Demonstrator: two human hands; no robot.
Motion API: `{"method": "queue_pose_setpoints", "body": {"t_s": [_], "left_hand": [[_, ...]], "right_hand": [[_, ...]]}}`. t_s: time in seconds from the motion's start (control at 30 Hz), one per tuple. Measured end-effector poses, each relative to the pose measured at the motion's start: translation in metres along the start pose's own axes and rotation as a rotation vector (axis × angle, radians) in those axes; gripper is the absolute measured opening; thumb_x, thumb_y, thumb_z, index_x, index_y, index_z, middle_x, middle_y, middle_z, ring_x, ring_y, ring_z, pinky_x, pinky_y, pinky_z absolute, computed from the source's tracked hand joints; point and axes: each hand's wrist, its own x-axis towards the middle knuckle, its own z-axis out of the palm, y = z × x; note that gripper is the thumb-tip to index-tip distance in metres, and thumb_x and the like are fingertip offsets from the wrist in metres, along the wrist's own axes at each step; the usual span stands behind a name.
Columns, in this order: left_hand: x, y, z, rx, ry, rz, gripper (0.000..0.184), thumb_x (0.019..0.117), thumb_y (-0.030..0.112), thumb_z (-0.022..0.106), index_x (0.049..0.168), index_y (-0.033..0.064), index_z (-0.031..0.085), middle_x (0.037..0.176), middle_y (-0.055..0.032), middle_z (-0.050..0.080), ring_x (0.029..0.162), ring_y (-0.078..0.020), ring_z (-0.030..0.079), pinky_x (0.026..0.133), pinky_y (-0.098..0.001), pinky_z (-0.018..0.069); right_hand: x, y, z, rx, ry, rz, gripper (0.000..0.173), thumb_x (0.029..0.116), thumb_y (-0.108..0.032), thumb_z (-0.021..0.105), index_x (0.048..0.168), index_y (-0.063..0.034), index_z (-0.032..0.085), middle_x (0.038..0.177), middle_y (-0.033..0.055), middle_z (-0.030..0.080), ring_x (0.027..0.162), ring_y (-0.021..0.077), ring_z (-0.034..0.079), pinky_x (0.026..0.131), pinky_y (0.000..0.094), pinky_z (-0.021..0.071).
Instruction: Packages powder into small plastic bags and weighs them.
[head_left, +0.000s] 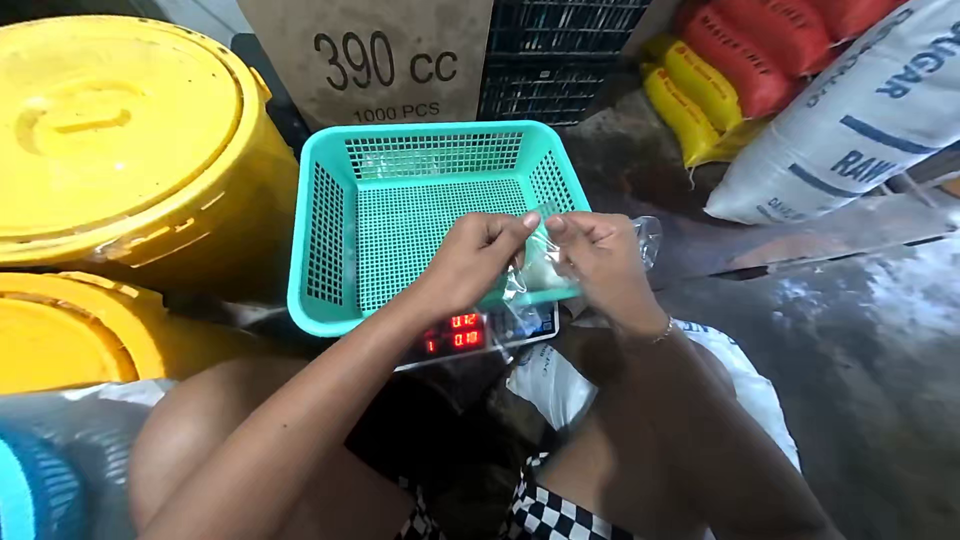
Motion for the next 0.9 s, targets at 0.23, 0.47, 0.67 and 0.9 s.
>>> {"method": "queue_pose_setpoints", "body": {"t_s": [0.23,0.47,0.67,0.9], "left_hand": [[0.01,0.007,-0.042,0.263,-0.32,-0.13,0.008,0.0972,0.011,0.069,0.096,0.0051,0.074,0.081,0.0003,0.069,0.07,-0.0048,0.062,0.066,-0.0234,0.052],[0.012,0.007,-0.053,0.828,0.217,-0.008,0.016,0.0942,0.007,0.071,0.109,0.0036,0.074,0.112,-0.0189,0.071,0.117,-0.0434,0.06,0.105,-0.075,0.0281],[0.005,-0.007,-0.025,0.572,0.008,0.124,0.057,0.1038,0.046,0.049,0.147,0.0082,0.05,0.153,-0.0068,0.052,0.151,-0.031,0.034,0.118,-0.0709,0.0145],[0.012,-0.014,-0.021,0.002,-0.157,-0.13,0.007,0.0966,0.01,0.067,0.094,0.0035,0.069,0.085,0.0029,0.066,0.082,-0.0019,0.061,0.081,-0.0235,0.0521]], "right_hand": [[0.004,-0.001,-0.026,0.104,-0.175,0.184,0.008,0.0958,-0.001,0.066,0.091,-0.005,0.071,0.079,-0.0005,0.072,0.065,0.0033,0.066,0.061,0.0173,0.057],[0.009,0.01,-0.002,-0.102,-0.117,0.266,0.017,0.0982,-0.013,0.069,0.087,-0.003,0.061,0.069,0.0004,0.06,0.054,0.0017,0.054,0.052,0.0163,0.0469],[0.005,0.018,0.015,-0.222,-0.076,0.159,0.029,0.1101,-0.02,0.047,0.093,-0.0008,0.061,0.068,0.0036,0.049,0.056,0.0079,0.045,0.052,0.0221,0.0388],[0.004,0.016,0.012,-0.071,0.031,0.143,0.05,0.1083,-0.029,0.053,0.063,-0.0091,0.054,0.048,-0.0042,0.043,0.04,0.0012,0.038,0.04,0.0164,0.0314]]}}
